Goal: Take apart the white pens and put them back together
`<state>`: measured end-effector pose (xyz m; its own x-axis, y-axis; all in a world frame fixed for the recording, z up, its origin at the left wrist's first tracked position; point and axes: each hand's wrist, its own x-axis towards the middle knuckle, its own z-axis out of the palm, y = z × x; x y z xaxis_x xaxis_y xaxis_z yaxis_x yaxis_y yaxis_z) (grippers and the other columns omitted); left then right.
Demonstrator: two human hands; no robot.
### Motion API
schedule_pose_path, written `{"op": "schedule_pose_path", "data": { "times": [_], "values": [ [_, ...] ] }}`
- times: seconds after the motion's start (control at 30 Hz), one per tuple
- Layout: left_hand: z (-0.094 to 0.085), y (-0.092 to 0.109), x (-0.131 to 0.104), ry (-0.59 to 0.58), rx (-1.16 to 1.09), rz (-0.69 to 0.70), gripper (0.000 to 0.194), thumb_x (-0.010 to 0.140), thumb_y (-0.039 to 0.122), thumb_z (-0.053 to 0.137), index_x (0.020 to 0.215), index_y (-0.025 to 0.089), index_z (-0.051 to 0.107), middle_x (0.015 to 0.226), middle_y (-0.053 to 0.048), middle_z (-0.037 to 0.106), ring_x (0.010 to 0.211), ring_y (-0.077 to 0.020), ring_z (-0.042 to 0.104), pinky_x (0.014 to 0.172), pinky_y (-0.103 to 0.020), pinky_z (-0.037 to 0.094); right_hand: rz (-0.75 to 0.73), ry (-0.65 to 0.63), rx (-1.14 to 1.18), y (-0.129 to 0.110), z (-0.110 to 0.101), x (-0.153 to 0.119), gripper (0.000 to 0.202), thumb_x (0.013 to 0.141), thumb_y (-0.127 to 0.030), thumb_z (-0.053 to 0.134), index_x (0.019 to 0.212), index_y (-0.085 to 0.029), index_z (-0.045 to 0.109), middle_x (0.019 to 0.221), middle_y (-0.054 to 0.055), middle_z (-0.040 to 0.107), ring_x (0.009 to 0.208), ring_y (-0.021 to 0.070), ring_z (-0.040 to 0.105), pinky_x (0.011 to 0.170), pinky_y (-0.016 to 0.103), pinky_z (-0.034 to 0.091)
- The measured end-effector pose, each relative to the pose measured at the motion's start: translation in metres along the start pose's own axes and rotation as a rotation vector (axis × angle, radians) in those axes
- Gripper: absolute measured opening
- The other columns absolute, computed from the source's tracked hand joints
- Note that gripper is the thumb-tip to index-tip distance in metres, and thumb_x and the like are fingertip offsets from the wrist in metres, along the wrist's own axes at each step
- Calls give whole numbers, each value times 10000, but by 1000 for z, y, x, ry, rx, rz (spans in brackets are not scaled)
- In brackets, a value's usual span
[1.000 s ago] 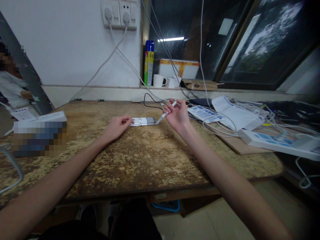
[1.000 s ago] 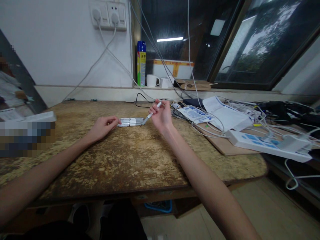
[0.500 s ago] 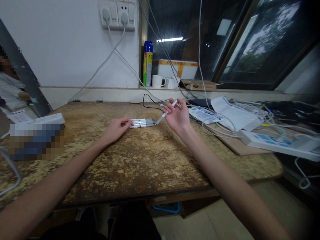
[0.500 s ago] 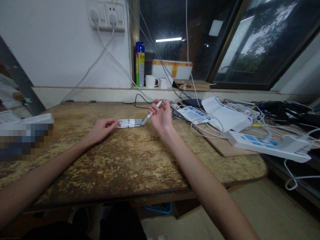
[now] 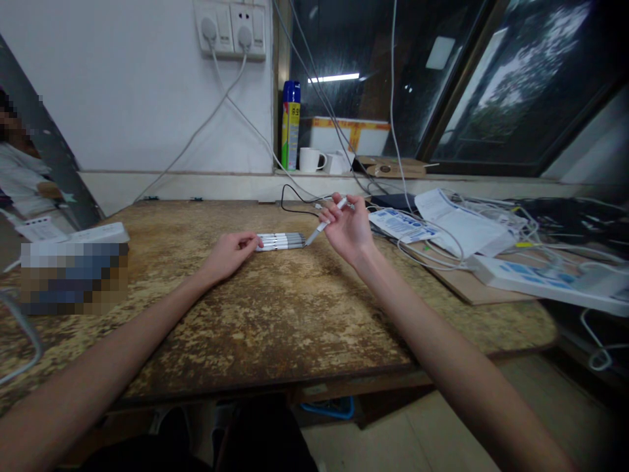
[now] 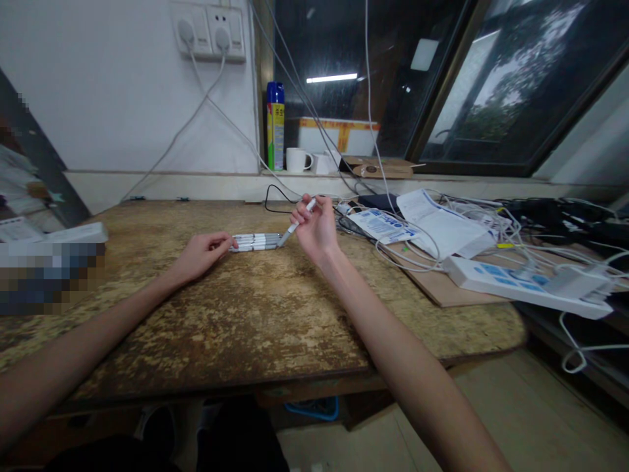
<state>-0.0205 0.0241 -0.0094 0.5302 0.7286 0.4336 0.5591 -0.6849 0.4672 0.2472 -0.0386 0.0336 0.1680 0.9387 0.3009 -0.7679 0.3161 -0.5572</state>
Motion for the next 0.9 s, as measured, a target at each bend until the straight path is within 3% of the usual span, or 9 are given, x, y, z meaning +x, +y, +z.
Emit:
{"op": "schedule_pose_path", "data": {
  "times": [0.47,0.9],
  "values": [
    [0,1,0,-18,-9,-1,377,993,424,488,941,181,771,613,23,551,589,-165,480,595,-269,303,9,3,11,0,3,-3,276,1027,-379,432,814,-231,526,594,-62,302,515,123,329,533,234,388],
    [1,-1,1,-22,-13,5,384,992,438,482,935,185,764,645,15,579,610,-173,498,608,-272,316,31,-5,-4,1,3,-3,226,1012,-320,446,823,-232,535,582,-64,283,510,129,323,529,238,393]
  ]
}}
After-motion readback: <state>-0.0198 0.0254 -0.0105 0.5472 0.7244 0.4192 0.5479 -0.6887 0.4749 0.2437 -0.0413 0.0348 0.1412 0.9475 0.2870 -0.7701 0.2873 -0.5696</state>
